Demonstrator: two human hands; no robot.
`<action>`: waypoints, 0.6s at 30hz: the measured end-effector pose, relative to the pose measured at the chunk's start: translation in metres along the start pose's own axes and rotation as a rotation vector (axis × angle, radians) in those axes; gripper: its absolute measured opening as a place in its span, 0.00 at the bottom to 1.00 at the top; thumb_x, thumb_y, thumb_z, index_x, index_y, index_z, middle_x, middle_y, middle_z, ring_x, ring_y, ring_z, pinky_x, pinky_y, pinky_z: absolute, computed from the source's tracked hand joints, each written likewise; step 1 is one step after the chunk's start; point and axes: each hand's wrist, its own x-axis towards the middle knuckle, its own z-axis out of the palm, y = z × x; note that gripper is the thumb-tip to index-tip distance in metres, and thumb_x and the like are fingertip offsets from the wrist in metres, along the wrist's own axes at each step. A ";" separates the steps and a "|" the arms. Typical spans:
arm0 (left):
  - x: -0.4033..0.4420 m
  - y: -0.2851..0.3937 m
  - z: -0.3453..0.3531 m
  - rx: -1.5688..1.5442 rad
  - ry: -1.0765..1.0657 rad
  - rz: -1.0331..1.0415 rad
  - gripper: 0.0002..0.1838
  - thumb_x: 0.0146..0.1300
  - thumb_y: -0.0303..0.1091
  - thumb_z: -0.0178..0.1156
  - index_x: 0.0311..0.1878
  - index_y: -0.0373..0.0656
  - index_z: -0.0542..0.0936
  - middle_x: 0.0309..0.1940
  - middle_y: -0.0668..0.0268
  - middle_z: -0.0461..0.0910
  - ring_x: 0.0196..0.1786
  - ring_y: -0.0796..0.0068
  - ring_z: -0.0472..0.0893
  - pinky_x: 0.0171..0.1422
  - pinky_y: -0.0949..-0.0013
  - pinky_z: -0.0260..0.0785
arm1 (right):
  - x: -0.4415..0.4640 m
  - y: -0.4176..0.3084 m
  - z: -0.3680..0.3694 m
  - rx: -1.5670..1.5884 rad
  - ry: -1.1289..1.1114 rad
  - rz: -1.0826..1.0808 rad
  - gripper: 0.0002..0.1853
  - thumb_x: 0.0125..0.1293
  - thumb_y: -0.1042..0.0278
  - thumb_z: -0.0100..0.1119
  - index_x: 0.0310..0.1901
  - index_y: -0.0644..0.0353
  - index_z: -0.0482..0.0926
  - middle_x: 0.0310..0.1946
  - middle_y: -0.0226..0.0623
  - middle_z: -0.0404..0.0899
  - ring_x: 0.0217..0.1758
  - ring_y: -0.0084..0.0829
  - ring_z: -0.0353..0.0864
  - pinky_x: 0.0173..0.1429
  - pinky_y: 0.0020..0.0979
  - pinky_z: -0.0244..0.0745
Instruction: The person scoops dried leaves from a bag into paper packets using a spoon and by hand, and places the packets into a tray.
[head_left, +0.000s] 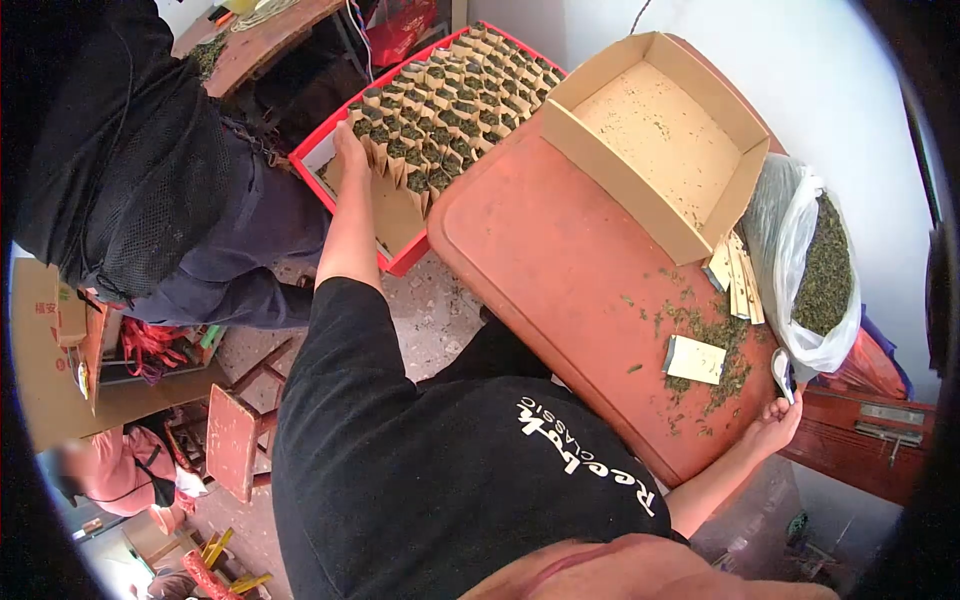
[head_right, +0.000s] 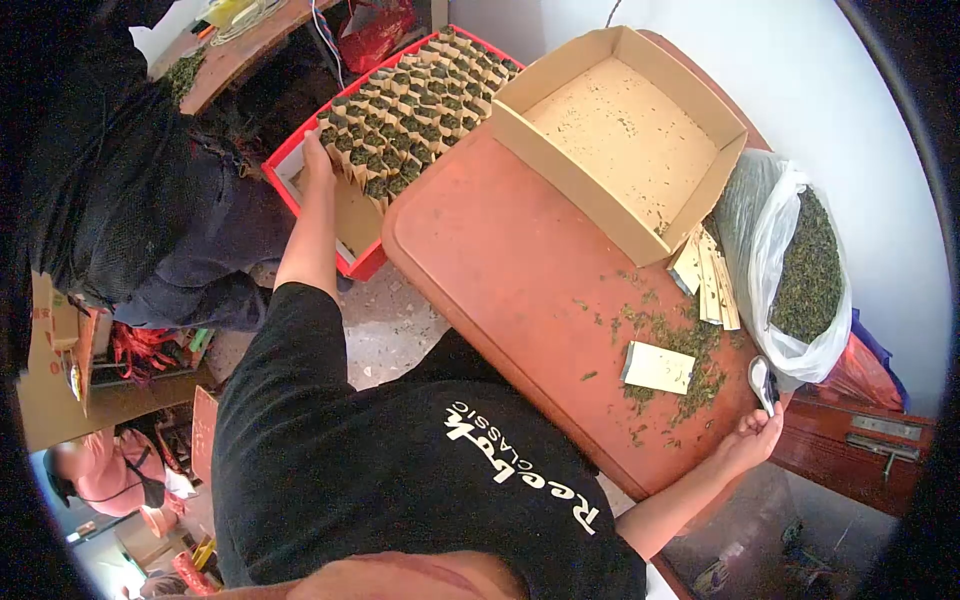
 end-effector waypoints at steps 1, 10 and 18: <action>0.002 0.000 -0.001 -0.042 -0.036 -0.006 0.29 0.77 0.51 0.42 0.61 0.34 0.78 0.58 0.54 0.78 0.60 0.63 0.77 0.64 0.60 0.68 | 0.001 0.000 0.000 -0.013 0.007 -0.003 0.21 0.77 0.60 0.48 0.60 0.69 0.74 0.25 0.28 0.77 0.22 0.17 0.68 0.25 0.20 0.59; -0.024 0.024 0.016 -0.004 -0.046 -0.021 0.31 0.79 0.51 0.34 0.66 0.35 0.73 0.57 0.56 0.79 0.56 0.61 0.80 0.63 0.60 0.71 | -0.002 -0.001 0.005 -0.014 0.027 0.008 0.18 0.77 0.61 0.50 0.58 0.66 0.76 0.26 0.27 0.76 0.22 0.16 0.67 0.25 0.19 0.59; -0.024 0.020 0.013 -0.109 0.079 -0.056 0.31 0.74 0.54 0.46 0.59 0.32 0.79 0.52 0.57 0.82 0.54 0.62 0.81 0.59 0.60 0.72 | 0.003 0.004 -0.002 0.010 -0.018 -0.001 0.18 0.76 0.60 0.51 0.56 0.66 0.76 0.25 0.28 0.77 0.22 0.16 0.68 0.24 0.19 0.58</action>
